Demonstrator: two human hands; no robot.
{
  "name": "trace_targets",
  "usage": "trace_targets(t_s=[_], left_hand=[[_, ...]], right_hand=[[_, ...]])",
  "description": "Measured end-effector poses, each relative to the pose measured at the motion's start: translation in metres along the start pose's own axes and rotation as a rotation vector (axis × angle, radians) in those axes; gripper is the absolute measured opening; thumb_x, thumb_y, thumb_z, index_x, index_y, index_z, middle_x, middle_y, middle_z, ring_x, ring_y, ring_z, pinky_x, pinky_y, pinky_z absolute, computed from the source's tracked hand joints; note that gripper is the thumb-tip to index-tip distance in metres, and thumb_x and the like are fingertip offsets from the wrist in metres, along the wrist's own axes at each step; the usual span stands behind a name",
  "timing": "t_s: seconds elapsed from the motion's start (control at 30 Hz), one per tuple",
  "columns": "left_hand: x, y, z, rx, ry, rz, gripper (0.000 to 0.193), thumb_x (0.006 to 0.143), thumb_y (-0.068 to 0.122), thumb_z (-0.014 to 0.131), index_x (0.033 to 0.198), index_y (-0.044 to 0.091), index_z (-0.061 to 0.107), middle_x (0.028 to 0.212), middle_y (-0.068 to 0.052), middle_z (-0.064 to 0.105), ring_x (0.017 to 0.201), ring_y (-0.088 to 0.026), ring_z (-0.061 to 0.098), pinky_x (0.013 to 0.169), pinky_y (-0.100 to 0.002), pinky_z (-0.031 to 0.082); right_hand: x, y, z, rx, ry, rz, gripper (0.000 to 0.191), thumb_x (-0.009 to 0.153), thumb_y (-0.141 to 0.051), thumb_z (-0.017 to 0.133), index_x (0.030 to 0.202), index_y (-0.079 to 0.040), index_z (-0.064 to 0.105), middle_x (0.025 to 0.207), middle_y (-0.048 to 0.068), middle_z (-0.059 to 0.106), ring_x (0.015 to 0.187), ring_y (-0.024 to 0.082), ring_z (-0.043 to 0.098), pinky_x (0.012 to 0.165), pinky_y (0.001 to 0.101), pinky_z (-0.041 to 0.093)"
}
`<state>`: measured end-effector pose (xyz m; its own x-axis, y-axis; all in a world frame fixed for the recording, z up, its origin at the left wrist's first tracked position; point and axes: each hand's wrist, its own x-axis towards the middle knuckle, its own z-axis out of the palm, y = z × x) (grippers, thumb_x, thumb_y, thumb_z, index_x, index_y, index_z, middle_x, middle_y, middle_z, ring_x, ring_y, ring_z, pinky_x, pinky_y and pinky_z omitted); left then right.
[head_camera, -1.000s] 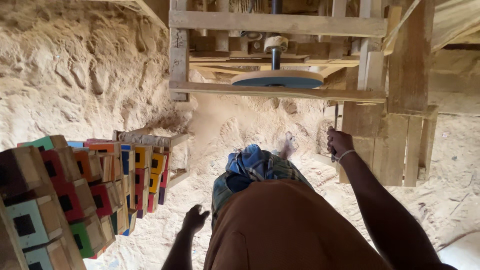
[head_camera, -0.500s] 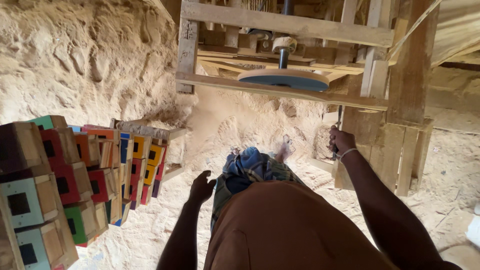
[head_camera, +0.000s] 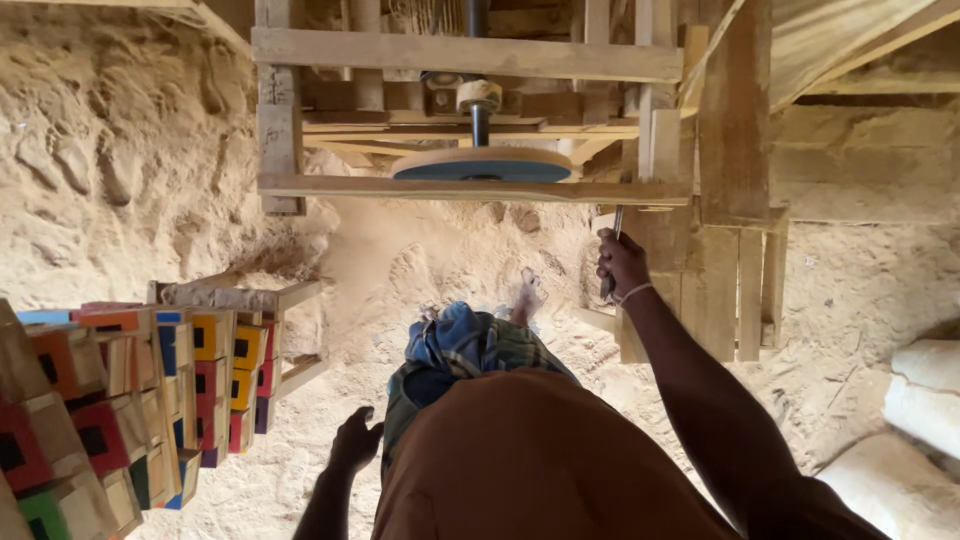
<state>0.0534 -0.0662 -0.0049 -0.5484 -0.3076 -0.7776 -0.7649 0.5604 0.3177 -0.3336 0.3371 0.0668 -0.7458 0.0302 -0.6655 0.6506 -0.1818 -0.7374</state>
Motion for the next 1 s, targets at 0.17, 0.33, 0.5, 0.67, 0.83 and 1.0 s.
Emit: trace_targets(t_s=[0.17,0.33,0.5,0.67,0.83,1.0], left_hand=[[0.023,0.022,-0.009,-0.074,0.089,0.130,0.055,0.089,0.034,0.072,0.137,0.011,0.060,0.132,-0.014,0.070,0.117,-0.032,0.071,0.099,-0.042,0.056],[0.042,0.047,-0.011,-0.121,0.150,0.259,0.051,0.088,0.027,0.073,0.134,0.008,0.062,0.129,-0.016,0.071,0.113,-0.033,0.071,0.095,-0.042,0.056],[0.053,0.085,-0.011,0.078,0.217,0.561,0.045,0.095,0.032,0.071,0.132,0.008,0.064,0.132,-0.016,0.069,0.121,-0.035,0.067,0.102,-0.043,0.054],[0.074,0.212,-0.001,-0.181,0.223,0.607,0.071,0.089,0.041,0.077,0.142,0.000,0.054,0.133,-0.023,0.065,0.122,-0.038,0.063,0.100,-0.044,0.051],[0.104,0.314,-0.008,-1.160,-0.012,-0.102,0.078,0.095,0.040,0.077,0.146,0.003,0.032,0.094,-0.011,0.058,0.083,-0.022,0.055,0.070,-0.038,0.049],[0.111,0.327,-0.021,-1.373,0.005,-0.071,0.042,0.095,0.035,0.074,0.111,0.001,0.056,0.090,-0.009,0.060,0.076,-0.022,0.057,0.061,-0.036,0.050]], right_hand=[[-0.012,0.005,-0.005,0.012,-0.064,-0.177,0.020,0.100,-0.025,0.069,0.111,-0.008,0.069,0.069,-0.004,0.049,0.052,0.005,0.043,0.046,0.0243,0.037],[-0.034,0.035,-0.022,-0.042,0.025,-0.081,0.020,0.101,-0.025,0.070,0.102,-0.006,0.066,0.067,-0.003,0.051,0.049,0.006,0.044,0.044,0.0266,0.041],[-0.056,0.078,-0.045,-0.099,0.045,-0.059,0.016,0.096,-0.023,0.072,0.099,-0.008,0.069,0.065,-0.006,0.051,0.047,0.005,0.041,0.042,0.0254,0.033],[-0.081,0.107,-0.063,-0.259,0.036,-0.120,0.022,0.100,-0.025,0.071,0.099,-0.004,0.068,0.068,-0.007,0.051,0.052,0.003,0.044,0.045,0.0249,0.037],[-0.096,0.119,-0.080,-0.545,0.035,-0.034,0.026,0.095,-0.027,0.073,0.108,-0.004,0.076,0.067,-0.003,0.056,0.058,0.007,0.046,0.051,0.0287,0.039],[-0.091,0.125,-0.113,-1.110,-0.142,-0.219,0.041,0.092,-0.042,0.069,0.088,-0.002,0.077,0.078,0.012,0.074,0.074,0.024,0.066,0.068,0.0399,0.052]])
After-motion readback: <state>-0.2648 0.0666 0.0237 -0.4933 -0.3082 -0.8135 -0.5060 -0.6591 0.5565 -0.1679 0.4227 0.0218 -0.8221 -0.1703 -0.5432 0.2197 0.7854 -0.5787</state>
